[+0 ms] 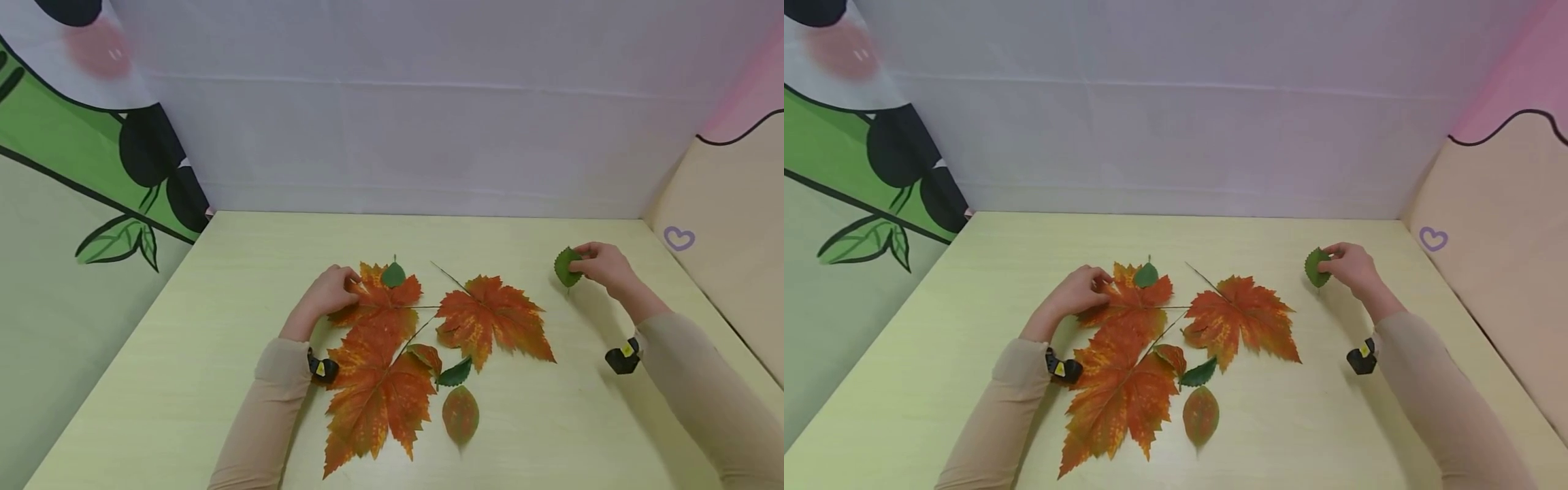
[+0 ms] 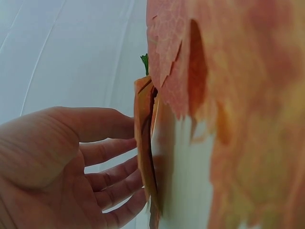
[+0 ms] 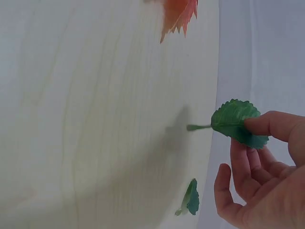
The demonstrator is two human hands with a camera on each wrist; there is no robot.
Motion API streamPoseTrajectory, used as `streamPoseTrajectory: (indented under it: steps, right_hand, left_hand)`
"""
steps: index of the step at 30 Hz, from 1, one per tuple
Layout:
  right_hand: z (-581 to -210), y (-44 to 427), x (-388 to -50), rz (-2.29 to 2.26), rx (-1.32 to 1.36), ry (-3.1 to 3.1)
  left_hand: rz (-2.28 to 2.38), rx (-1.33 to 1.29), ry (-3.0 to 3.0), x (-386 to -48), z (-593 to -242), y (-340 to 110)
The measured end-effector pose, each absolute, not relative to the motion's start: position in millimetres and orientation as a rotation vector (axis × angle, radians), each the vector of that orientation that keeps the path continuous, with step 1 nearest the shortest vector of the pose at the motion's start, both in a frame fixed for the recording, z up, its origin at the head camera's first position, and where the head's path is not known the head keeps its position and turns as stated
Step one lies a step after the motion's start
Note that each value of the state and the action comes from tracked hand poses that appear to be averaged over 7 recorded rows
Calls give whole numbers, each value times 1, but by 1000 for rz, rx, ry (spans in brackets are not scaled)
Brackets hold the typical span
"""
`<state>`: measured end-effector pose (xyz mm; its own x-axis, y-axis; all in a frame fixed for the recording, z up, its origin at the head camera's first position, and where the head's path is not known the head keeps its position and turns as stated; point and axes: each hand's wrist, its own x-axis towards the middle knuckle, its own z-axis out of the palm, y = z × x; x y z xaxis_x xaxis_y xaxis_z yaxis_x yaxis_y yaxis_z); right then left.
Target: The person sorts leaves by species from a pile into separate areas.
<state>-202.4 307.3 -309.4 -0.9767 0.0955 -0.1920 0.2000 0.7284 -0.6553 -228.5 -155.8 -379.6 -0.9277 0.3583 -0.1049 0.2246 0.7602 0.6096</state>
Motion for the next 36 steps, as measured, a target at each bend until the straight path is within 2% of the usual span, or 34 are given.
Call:
streamPoseTrajectory:
  steps: [15,28,36]
  right_hand:
    - [-320,331,-229,-1056,537,2830]
    - [-335,335,-236,-731,638,2894]
    - [-340,336,-236,-717,682,2922]
  left_hand:
    - [910,462,2742,-230,-379,-159]
    - [909,463,2742,-227,-376,-157]
    - [890,447,2746,-226,-377,-157]
